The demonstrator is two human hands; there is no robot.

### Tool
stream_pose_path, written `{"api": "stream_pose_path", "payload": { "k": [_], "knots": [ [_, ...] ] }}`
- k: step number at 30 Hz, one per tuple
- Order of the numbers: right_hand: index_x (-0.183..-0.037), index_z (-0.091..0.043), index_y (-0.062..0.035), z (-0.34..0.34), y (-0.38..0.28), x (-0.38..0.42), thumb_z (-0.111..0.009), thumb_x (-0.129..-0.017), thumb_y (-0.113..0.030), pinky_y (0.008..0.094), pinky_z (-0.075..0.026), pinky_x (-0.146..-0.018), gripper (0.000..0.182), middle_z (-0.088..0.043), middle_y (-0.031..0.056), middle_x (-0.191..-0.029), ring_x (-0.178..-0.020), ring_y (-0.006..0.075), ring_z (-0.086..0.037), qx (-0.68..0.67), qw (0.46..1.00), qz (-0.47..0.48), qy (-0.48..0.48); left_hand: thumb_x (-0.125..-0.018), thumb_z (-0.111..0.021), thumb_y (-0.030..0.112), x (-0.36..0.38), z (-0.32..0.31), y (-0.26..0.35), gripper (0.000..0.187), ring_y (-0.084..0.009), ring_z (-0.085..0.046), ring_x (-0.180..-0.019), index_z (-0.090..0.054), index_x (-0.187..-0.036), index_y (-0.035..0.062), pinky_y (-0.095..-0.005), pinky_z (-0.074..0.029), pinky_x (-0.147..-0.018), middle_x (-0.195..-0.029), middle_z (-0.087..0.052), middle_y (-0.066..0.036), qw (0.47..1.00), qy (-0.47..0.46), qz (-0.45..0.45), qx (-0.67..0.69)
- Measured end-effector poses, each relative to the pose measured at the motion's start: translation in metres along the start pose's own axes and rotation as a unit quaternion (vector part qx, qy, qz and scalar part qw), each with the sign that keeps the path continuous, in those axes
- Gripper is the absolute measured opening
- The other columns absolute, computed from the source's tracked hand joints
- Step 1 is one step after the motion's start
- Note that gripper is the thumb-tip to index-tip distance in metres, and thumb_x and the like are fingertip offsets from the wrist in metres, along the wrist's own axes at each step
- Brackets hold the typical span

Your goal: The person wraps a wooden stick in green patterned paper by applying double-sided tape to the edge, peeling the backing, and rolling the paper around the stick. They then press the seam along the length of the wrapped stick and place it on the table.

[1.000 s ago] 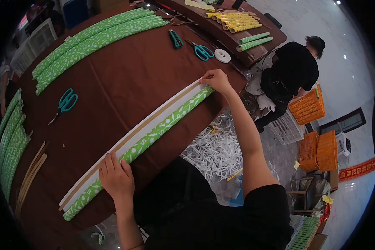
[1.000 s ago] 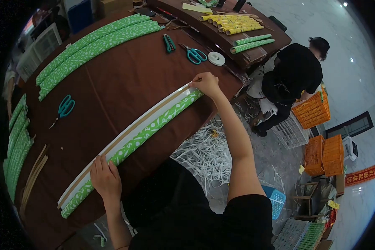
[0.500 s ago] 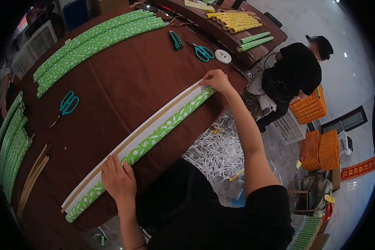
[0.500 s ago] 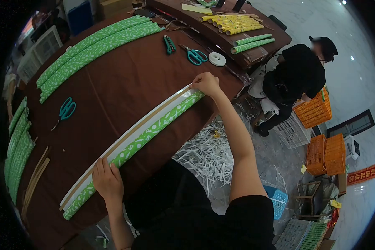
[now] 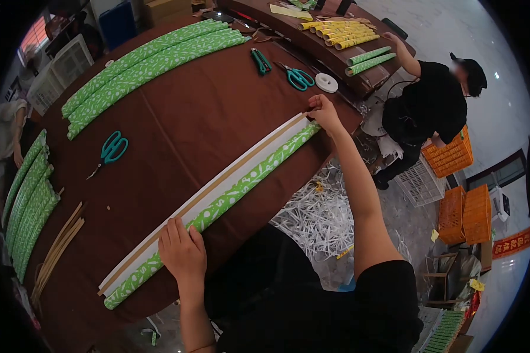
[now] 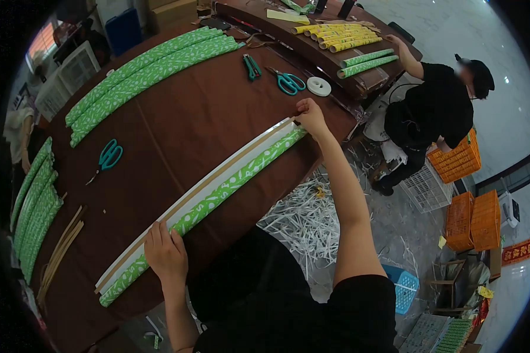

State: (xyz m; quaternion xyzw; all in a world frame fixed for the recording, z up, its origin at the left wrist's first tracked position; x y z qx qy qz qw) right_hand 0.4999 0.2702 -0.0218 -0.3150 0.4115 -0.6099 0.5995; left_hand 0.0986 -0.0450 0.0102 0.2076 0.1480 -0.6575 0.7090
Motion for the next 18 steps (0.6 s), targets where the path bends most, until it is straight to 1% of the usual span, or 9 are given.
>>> {"api": "stream_pose_path", "payload": {
  "k": [1, 4, 6, 7, 9, 10, 13, 16, 18],
  "knots": [
    [-0.104, -0.056, -0.0033, 0.001, 0.002, 0.0, -0.068, -0.07, 0.007, 0.0305, -0.049, -0.076, 0.037, -0.057, 0.0066, -0.098, -0.086, 0.0179, -0.056, -0.002, 1.0, 0.002, 0.0, -0.092, -0.052, 0.021, 0.0, 0.0, 0.0, 0.032, -0.0311, -0.058, -0.102, -0.061, -0.111, -0.0037, -0.0415, -0.048, -0.084, -0.112, -0.06, -0.014, 1.0, 0.001, 0.002, 0.001],
    [-0.105, -0.057, -0.0018, 0.028, -0.015, 0.017, -0.058, -0.079, 0.004, 0.0291, -0.048, -0.076, 0.027, -0.06, 0.0073, -0.096, -0.087, 0.0173, -0.059, -0.024, 0.977, 0.113, 0.179, -0.092, -0.053, 0.021, 0.0, -0.001, 0.0, 0.032, -0.0312, -0.058, -0.102, -0.061, -0.11, -0.0034, -0.0415, -0.048, -0.085, -0.112, -0.061, -0.014, 1.0, 0.008, 0.005, -0.001],
    [-0.104, -0.058, -0.0014, 0.024, -0.054, 0.046, -0.058, -0.082, 0.003, 0.03, -0.048, -0.078, 0.023, -0.061, 0.0073, -0.095, -0.086, 0.017, -0.059, -0.017, 0.961, 0.169, 0.217, -0.091, -0.053, 0.021, 0.002, 0.0, -0.002, 0.032, -0.031, -0.058, -0.102, -0.061, -0.11, -0.0034, -0.0413, -0.048, -0.085, -0.112, -0.061, -0.014, 1.0, 0.005, 0.012, -0.013],
    [-0.103, -0.061, -0.0018, 0.008, -0.084, 0.069, -0.06, -0.084, 0.0, 0.0323, -0.049, -0.076, 0.019, -0.062, 0.0084, -0.094, -0.084, 0.0195, -0.06, -0.005, 0.951, 0.241, 0.192, -0.091, -0.054, 0.021, 0.0, 0.001, -0.001, 0.032, -0.0307, -0.058, -0.102, -0.062, -0.109, -0.0034, -0.041, -0.048, -0.086, -0.111, -0.061, -0.014, 1.0, 0.003, 0.012, 0.002],
    [-0.102, -0.065, -0.0034, -0.039, -0.133, 0.112, -0.063, -0.085, -0.003, 0.035, -0.048, -0.076, 0.017, -0.062, 0.0099, -0.095, -0.084, 0.0237, -0.06, 0.068, 0.935, 0.345, 0.038, -0.089, -0.057, 0.022, 0.0, 0.001, -0.001, 0.033, -0.0296, -0.058, -0.101, -0.062, -0.108, -0.0037, -0.0401, -0.049, -0.086, -0.11, -0.061, -0.014, 1.0, 0.003, 0.01, 0.01],
    [-0.1, -0.067, -0.0057, -0.06, -0.147, 0.134, -0.066, -0.085, -0.009, 0.0377, -0.045, -0.081, 0.016, -0.061, 0.0102, -0.096, -0.088, 0.0273, -0.058, 0.131, 0.902, 0.411, 0.0, -0.089, -0.057, 0.022, 0.0, 0.0, -0.003, 0.033, -0.0296, -0.058, -0.101, -0.062, -0.108, -0.0037, -0.0401, -0.049, -0.086, -0.11, -0.061, -0.014, 1.0, -0.001, 0.018, -0.001],
    [-0.097, -0.069, -0.0079, -0.111, -0.172, 0.178, -0.068, -0.084, -0.016, 0.0391, -0.04, -0.088, 0.015, -0.06, 0.0075, -0.099, -0.093, 0.0256, -0.056, 0.179, 0.853, 0.465, -0.152, -0.087, -0.059, 0.024, 0.0, 0.002, -0.001, 0.034, -0.0288, -0.058, -0.098, -0.063, -0.106, -0.004, -0.0402, -0.049, -0.085, -0.108, -0.061, -0.013, 1.0, 0.022, 0.005, 0.013],
    [-0.093, -0.07, -0.0076, -0.134, -0.176, 0.19, -0.069, -0.083, -0.019, 0.0401, -0.041, -0.087, 0.015, -0.06, 0.0075, -0.099, -0.095, 0.0258, -0.056, 0.233, 0.816, 0.495, -0.184, -0.085, -0.061, 0.024, -0.003, 0.002, -0.002, 0.032, -0.0285, -0.058, -0.094, -0.063, -0.103, -0.0028, -0.0395, -0.049, -0.082, -0.106, -0.061, -0.012, 0.999, 0.002, 0.017, 0.029],
    [-0.089, -0.071, -0.0067, -0.14, -0.177, 0.189, -0.069, -0.083, -0.019, 0.0415, -0.04, -0.088, 0.014, -0.06, 0.0085, -0.097, -0.096, 0.0271, -0.056, 0.251, 0.817, 0.488, -0.18, -0.083, -0.062, 0.024, -0.003, 0.003, -0.002, 0.028, -0.0277, -0.057, -0.088, -0.063, -0.097, 0.0, -0.0389, -0.049, -0.077, -0.099, -0.06, -0.011, 0.999, 0.011, 0.018, 0.032]
  ]
}}
Point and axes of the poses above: each hand's wrist, its own x-axis away from the middle knuckle, its own z-axis out of the back of the hand, y = z × x, the point moved 8 cm from there along -x, towards the middle knuckle
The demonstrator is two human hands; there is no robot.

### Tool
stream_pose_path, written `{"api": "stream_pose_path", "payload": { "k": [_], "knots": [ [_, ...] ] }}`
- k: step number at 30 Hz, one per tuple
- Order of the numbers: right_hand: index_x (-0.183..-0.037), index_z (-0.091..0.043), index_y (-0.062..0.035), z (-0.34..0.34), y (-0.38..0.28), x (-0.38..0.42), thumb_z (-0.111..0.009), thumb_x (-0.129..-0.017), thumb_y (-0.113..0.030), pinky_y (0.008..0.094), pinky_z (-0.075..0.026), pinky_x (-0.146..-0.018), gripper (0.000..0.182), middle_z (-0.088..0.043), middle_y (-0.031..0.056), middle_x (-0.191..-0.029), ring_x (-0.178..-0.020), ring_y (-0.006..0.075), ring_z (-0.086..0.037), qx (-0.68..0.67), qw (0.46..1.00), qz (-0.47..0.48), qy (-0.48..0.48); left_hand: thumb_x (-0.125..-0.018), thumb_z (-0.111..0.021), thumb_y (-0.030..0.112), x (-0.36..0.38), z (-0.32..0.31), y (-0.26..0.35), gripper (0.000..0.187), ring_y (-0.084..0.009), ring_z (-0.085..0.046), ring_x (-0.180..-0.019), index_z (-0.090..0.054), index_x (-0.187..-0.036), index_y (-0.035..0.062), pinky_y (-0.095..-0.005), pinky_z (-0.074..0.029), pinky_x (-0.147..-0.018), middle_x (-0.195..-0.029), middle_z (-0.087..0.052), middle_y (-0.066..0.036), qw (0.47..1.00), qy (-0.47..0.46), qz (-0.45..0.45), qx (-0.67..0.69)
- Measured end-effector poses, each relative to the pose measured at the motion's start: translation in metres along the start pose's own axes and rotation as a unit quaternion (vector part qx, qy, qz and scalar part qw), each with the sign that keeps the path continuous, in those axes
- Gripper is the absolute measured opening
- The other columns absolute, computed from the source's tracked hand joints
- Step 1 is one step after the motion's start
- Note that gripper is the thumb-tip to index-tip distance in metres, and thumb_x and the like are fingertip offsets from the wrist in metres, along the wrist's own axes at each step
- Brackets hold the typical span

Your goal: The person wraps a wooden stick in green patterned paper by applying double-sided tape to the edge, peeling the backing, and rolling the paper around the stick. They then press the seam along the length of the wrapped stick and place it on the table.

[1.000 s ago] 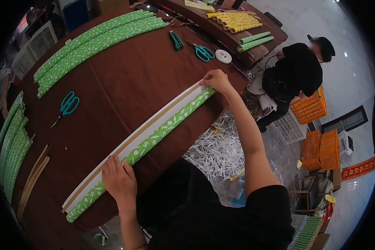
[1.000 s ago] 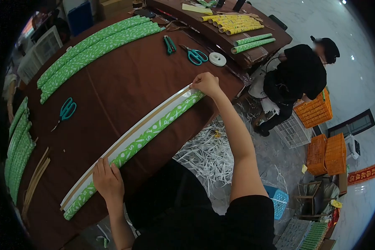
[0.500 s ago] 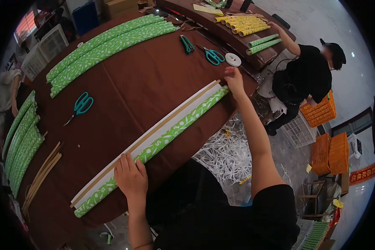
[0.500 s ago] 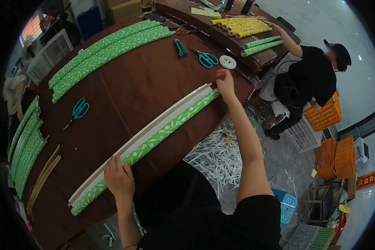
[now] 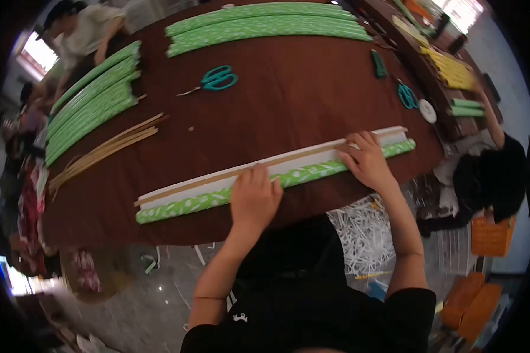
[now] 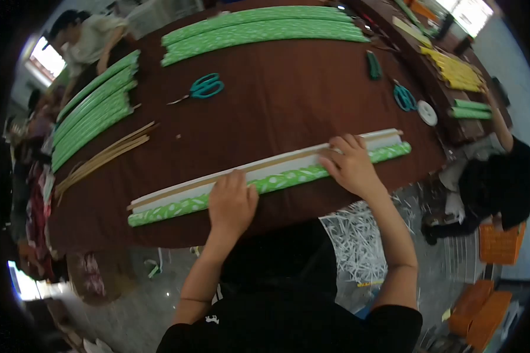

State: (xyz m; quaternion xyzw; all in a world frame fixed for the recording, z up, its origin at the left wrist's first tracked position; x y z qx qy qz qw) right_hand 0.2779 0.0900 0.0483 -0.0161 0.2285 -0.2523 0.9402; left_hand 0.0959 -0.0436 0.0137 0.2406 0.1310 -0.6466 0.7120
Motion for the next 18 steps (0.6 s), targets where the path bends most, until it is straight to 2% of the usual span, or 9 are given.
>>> {"api": "stream_pose_path", "payload": {
  "k": [2, 3, 4, 6, 8, 9, 12, 14, 18],
  "knots": [
    [-0.087, -0.07, -0.0054, 0.003, -0.005, -0.005, -0.068, -0.083, -0.017, 0.0432, -0.04, -0.087, 0.013, -0.06, 0.0098, -0.095, -0.095, 0.0296, -0.055, 0.004, 1.0, 0.017, 0.006, -0.081, -0.063, 0.026, 0.003, -0.002, -0.007, 0.025, -0.0272, -0.056, -0.085, -0.062, -0.091, 0.0021, -0.0384, -0.048, -0.074, -0.093, -0.058, -0.011, 0.998, 0.0, 0.054, 0.039],
    [-0.086, -0.07, -0.0036, -0.002, -0.003, -0.006, -0.068, -0.082, -0.016, 0.0441, -0.04, -0.086, 0.013, -0.059, 0.0106, -0.094, -0.094, 0.0308, -0.055, 0.005, 1.0, 0.004, -0.027, -0.081, -0.063, 0.027, 0.002, 0.004, -0.004, 0.025, -0.0272, -0.056, -0.085, -0.06, -0.086, 0.0021, -0.039, -0.047, -0.074, -0.089, -0.056, -0.011, 0.998, 0.048, 0.03, 0.027],
    [-0.084, -0.069, -0.0013, -0.001, -0.003, -0.007, -0.067, -0.082, -0.015, 0.0447, -0.04, -0.086, 0.014, -0.059, 0.0113, -0.093, -0.092, 0.0316, -0.055, 0.014, 1.0, 0.006, -0.014, -0.083, -0.063, 0.026, 0.006, -0.004, -0.009, 0.03, -0.0264, -0.057, -0.089, -0.062, -0.098, 0.0003, -0.0386, -0.048, -0.077, -0.098, -0.06, -0.012, 0.997, 0.016, 0.059, 0.049],
    [-0.089, -0.066, -0.0004, -0.005, 0.006, -0.003, -0.063, -0.088, -0.013, 0.0456, -0.04, -0.084, 0.013, -0.057, 0.0126, -0.091, -0.091, 0.0317, -0.053, 0.02, 1.0, -0.003, -0.013, -0.084, -0.062, 0.027, 0.005, -0.004, -0.008, 0.029, -0.0261, -0.056, -0.089, -0.062, -0.096, 0.0, -0.0379, -0.048, -0.077, -0.099, -0.06, -0.012, 0.998, 0.013, 0.051, 0.039],
    [-0.092, -0.065, -0.0006, -0.001, -0.002, -0.007, -0.059, -0.092, -0.012, 0.0458, -0.039, -0.083, 0.012, -0.055, 0.0127, -0.091, -0.09, 0.031, -0.052, 0.006, 0.998, -0.028, 0.058, -0.084, -0.061, 0.027, 0.008, -0.002, -0.007, 0.03, -0.0257, -0.056, -0.092, -0.063, -0.094, -0.0017, -0.0368, -0.047, -0.079, -0.101, -0.06, -0.012, 0.997, 0.044, 0.047, 0.04],
    [-0.092, -0.065, -0.0006, -0.002, -0.013, -0.013, -0.059, -0.092, -0.012, 0.0458, -0.039, -0.083, 0.012, -0.055, 0.0127, -0.091, -0.09, 0.031, -0.052, -0.012, 0.998, -0.008, 0.062, -0.084, -0.06, 0.027, 0.009, 0.001, -0.006, 0.03, -0.0257, -0.056, -0.093, -0.064, -0.093, -0.0022, -0.0363, -0.047, -0.081, -0.101, -0.06, -0.013, 0.997, 0.066, 0.034, 0.022],
    [-0.094, -0.065, 0.0, -0.017, -0.035, -0.018, -0.058, -0.094, -0.014, 0.0455, -0.039, -0.083, 0.016, -0.055, 0.0125, -0.093, -0.09, 0.0306, -0.052, -0.043, 0.999, 0.019, 0.027, -0.085, -0.06, 0.027, 0.01, -0.001, -0.004, 0.032, -0.026, -0.054, -0.096, -0.065, -0.094, -0.0031, -0.0354, -0.046, -0.084, -0.104, -0.06, -0.013, 0.997, 0.065, 0.03, 0.007],
    [-0.097, -0.066, 0.0, -0.038, -0.034, -0.015, -0.056, -0.095, -0.014, 0.044, -0.04, -0.083, 0.018, -0.054, 0.0125, -0.095, -0.09, 0.0304, -0.052, -0.002, 0.999, 0.034, -0.02, -0.086, -0.059, 0.028, 0.011, 0.002, -0.003, 0.032, -0.0266, -0.054, -0.097, -0.065, -0.094, -0.0031, -0.0363, -0.045, -0.085, -0.104, -0.06, -0.013, 0.996, 0.085, 0.021, 0.01],
    [-0.099, -0.067, 0.0005, -0.038, -0.037, -0.014, -0.055, -0.096, -0.013, 0.043, -0.04, -0.084, 0.018, -0.054, 0.0128, -0.094, -0.091, 0.0299, -0.052, -0.019, 0.999, 0.031, -0.034, -0.087, -0.057, 0.029, 0.012, 0.001, -0.001, 0.034, -0.0268, -0.053, -0.096, -0.066, -0.092, -0.0028, -0.037, -0.042, -0.087, -0.101, -0.06, -0.014, 0.995, 0.095, 0.02, -0.019]
  ]
}}
Point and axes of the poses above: each hand's wrist, its own x-axis away from the middle knuckle, its own z-axis out of the back of the hand, y = z × x, the point moved 8 cm from there along -x, towards the middle knuckle
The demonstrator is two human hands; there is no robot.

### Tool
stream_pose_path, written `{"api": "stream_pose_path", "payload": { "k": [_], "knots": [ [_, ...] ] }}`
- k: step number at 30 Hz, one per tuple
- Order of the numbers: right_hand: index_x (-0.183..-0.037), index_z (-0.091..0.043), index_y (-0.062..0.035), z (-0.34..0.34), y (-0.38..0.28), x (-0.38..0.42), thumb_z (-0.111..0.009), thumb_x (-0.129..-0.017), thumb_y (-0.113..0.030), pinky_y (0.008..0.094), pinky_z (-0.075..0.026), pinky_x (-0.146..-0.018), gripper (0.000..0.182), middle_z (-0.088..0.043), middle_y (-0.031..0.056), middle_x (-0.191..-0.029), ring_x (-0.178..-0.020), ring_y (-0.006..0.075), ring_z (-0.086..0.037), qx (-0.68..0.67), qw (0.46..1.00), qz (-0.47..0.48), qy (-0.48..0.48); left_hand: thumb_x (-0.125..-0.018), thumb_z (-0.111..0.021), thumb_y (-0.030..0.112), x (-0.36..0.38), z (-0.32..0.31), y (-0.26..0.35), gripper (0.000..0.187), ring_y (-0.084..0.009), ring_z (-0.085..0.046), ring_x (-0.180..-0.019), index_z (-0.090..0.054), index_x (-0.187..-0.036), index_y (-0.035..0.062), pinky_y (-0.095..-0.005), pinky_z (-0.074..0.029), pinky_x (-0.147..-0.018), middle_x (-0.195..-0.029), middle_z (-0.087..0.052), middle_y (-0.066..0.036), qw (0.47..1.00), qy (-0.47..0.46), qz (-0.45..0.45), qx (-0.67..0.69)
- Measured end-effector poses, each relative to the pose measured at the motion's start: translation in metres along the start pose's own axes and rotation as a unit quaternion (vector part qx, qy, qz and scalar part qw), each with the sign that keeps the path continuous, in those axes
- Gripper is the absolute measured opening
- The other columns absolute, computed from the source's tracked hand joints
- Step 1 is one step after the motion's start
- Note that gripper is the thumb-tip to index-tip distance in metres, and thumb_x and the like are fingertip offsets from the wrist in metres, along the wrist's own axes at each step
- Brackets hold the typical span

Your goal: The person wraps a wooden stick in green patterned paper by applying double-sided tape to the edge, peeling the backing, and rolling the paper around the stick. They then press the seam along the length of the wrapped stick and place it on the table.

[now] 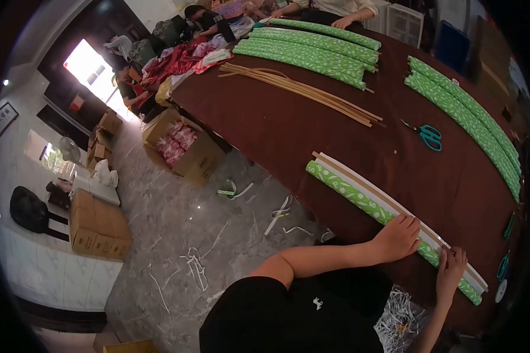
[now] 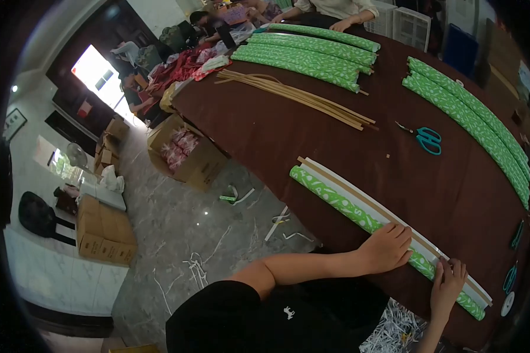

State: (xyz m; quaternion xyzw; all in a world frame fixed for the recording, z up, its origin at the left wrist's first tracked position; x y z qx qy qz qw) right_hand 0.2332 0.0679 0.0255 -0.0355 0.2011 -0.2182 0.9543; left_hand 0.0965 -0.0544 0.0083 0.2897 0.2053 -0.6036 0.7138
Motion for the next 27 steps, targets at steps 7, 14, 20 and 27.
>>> {"api": "stream_pose_path", "payload": {
  "k": [7, 14, 20, 27],
  "knots": [
    [-0.113, -0.066, -0.0008, -0.001, 0.062, 0.003, -0.055, -0.094, -0.008, 0.0459, -0.043, -0.089, 0.022, -0.063, 0.0166, -0.104, -0.096, 0.0351, -0.058, -0.077, 0.992, -0.101, 0.005, -0.088, -0.057, 0.03, 0.003, 0.001, -0.006, 0.035, -0.0272, -0.055, -0.096, -0.065, -0.095, -0.0033, -0.037, -0.044, -0.087, -0.103, -0.061, -0.016, 1.0, 0.011, 0.003, -0.001],
    [-0.113, -0.065, -0.0041, 0.057, 0.136, 0.023, -0.07, -0.076, 0.0, 0.0407, -0.048, -0.093, 0.038, -0.064, 0.0144, -0.112, -0.106, 0.0339, -0.06, -0.068, 0.996, -0.058, -0.01, -0.084, -0.06, 0.028, -0.007, -0.001, -0.004, 0.027, -0.0285, -0.057, -0.087, -0.06, -0.089, 0.0023, -0.0406, -0.047, -0.076, -0.091, -0.059, -0.011, 0.997, -0.058, 0.024, 0.052],
    [-0.112, -0.069, -0.0113, 0.058, 0.179, 0.04, -0.067, -0.08, -0.006, 0.0431, -0.047, -0.092, 0.033, -0.066, 0.0087, -0.109, -0.104, 0.0306, -0.061, -0.087, 0.966, -0.185, -0.158, -0.086, -0.061, 0.025, -0.01, 0.001, 0.003, 0.029, -0.0286, -0.058, -0.096, -0.06, -0.101, 0.0, -0.0395, -0.047, -0.084, -0.104, -0.06, -0.013, 0.997, -0.078, -0.017, 0.007],
    [-0.101, -0.072, -0.007, 0.052, 0.183, 0.041, -0.067, -0.079, -0.004, 0.0374, -0.05, -0.083, 0.023, -0.066, 0.0097, -0.093, -0.089, 0.0283, -0.063, -0.137, 0.969, -0.168, -0.12, -0.091, -0.055, 0.022, -0.007, -0.003, 0.002, 0.029, -0.0311, -0.057, -0.099, -0.061, -0.107, -0.0016, -0.0404, -0.046, -0.087, -0.11, -0.06, -0.015, 0.995, -0.098, -0.022, 0.018]
  ]
}}
Point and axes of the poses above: each hand's wrist, its own x-axis away from the middle knuckle, its own z-axis out of the back of the hand, y = z × x, the point moved 8 cm from there along -x, towards the middle knuckle
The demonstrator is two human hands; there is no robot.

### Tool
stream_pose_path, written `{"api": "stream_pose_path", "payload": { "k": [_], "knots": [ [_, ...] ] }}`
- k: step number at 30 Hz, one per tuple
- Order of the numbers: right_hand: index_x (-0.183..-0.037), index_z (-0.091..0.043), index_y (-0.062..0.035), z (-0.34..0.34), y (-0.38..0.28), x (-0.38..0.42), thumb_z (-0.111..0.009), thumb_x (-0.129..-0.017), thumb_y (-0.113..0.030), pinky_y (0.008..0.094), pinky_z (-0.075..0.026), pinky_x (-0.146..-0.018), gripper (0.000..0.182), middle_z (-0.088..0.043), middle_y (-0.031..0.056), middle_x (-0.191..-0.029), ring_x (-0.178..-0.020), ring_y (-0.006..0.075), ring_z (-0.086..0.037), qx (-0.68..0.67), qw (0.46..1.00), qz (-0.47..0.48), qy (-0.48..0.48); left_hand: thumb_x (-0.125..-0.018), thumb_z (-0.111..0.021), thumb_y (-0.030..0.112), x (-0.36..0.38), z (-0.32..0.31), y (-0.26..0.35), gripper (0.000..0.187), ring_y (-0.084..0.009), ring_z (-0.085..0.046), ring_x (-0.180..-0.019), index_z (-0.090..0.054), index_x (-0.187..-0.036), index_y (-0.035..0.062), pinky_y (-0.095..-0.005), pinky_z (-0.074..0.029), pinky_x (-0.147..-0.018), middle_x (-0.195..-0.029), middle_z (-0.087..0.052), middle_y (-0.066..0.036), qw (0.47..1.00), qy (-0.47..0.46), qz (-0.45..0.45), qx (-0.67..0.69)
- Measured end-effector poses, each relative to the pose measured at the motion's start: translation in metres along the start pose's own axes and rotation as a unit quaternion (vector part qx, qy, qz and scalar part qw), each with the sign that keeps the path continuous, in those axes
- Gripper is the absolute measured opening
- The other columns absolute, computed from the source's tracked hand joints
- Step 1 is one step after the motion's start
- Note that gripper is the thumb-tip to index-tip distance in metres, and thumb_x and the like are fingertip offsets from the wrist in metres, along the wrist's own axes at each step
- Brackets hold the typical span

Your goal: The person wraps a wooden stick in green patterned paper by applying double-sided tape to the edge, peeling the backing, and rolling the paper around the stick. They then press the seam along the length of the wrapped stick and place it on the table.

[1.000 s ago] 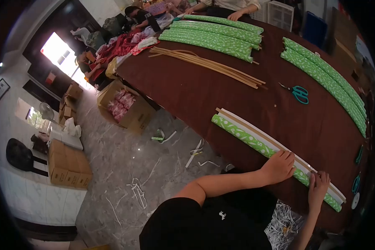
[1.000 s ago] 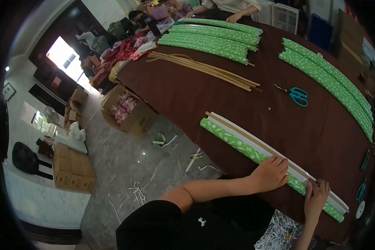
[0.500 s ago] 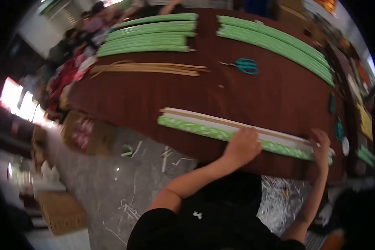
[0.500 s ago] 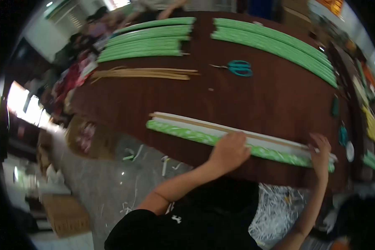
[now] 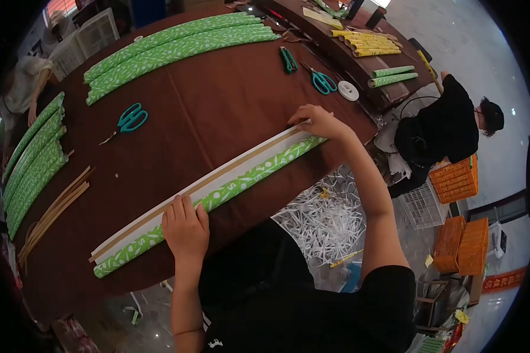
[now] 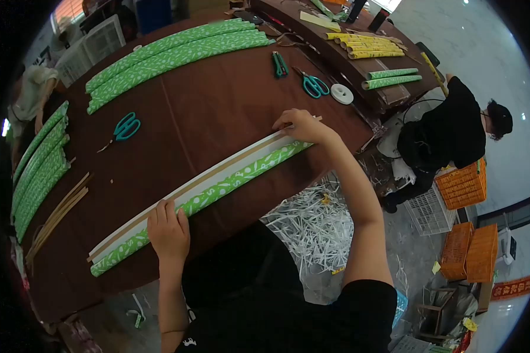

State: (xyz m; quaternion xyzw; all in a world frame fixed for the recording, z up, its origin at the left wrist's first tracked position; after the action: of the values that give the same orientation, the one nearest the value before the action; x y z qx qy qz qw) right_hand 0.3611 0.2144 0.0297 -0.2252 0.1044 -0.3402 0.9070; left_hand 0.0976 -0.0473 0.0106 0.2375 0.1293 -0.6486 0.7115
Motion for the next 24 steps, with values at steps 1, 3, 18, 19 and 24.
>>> {"api": "stream_pose_path", "payload": {
  "k": [1, 3, 18, 19, 24],
  "knots": [
    [-0.101, -0.072, -0.007, -0.001, 0.001, 0.0, -0.067, -0.079, -0.004, 0.0374, -0.05, -0.083, 0.023, -0.066, 0.0097, -0.093, -0.089, 0.0283, -0.063, 0.002, 1.0, -0.004, 0.002, -0.092, -0.054, 0.022, 0.0, 0.0, 0.0, 0.029, -0.0312, -0.057, -0.099, -0.061, -0.107, -0.0016, -0.0406, -0.046, -0.087, -0.11, -0.06, -0.015, 1.0, -0.004, 0.002, -0.003],
    [-0.102, -0.072, -0.0059, -0.004, 0.004, 0.0, -0.067, -0.078, -0.001, 0.0363, -0.05, -0.078, 0.025, -0.065, 0.0095, -0.094, -0.088, 0.0267, -0.062, -0.04, 0.999, -0.011, 0.01, -0.092, -0.054, 0.022, 0.0, 0.0, 0.0, 0.029, -0.0312, -0.057, -0.099, -0.061, -0.107, -0.0017, -0.0409, -0.046, -0.087, -0.11, -0.06, -0.015, 1.0, -0.007, 0.003, -0.003],
    [-0.113, -0.069, -0.0081, 0.028, 0.029, 0.033, -0.049, -0.08, 0.011, 0.0286, -0.047, -0.084, 0.044, -0.064, 0.0099, -0.104, -0.094, 0.0218, -0.061, -0.127, 0.96, -0.022, 0.247, -0.092, -0.054, 0.021, 0.0, -0.002, 0.0, 0.028, -0.0309, -0.058, -0.098, -0.06, -0.108, -0.0014, -0.0412, -0.046, -0.085, -0.111, -0.059, -0.015, 1.0, -0.01, 0.003, -0.003],
    [-0.113, -0.069, -0.0081, 0.031, 0.038, 0.036, -0.049, -0.08, 0.011, 0.0286, -0.047, -0.084, 0.044, -0.064, 0.0099, -0.104, -0.094, 0.0218, -0.061, -0.124, 0.96, -0.024, 0.251, -0.092, -0.054, 0.021, 0.0, -0.002, -0.001, 0.028, -0.0309, -0.057, -0.098, -0.06, -0.107, -0.0012, -0.0413, -0.046, -0.084, -0.111, -0.059, -0.014, 1.0, -0.009, 0.002, -0.004],
    [-0.114, -0.067, -0.0038, 0.063, 0.081, 0.061, -0.048, -0.084, 0.009, 0.0284, -0.046, -0.088, 0.038, -0.066, 0.0091, -0.106, -0.099, 0.0178, -0.062, -0.132, 0.939, -0.102, 0.301, -0.092, -0.054, 0.022, 0.0, -0.004, -0.001, 0.028, -0.0308, -0.057, -0.098, -0.06, -0.107, -0.0008, -0.0413, -0.046, -0.084, -0.111, -0.059, -0.014, 1.0, -0.013, 0.005, -0.013]
  ]
}}
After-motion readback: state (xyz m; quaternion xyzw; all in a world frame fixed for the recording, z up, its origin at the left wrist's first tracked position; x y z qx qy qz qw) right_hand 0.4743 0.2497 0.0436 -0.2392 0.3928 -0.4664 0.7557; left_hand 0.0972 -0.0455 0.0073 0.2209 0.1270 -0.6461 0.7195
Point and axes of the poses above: each hand's wrist, its own x-axis away from the middle knuckle, its own z-axis out of the back of the hand, y = z × x, the point moved 8 cm from there along -x, towards the middle knuckle
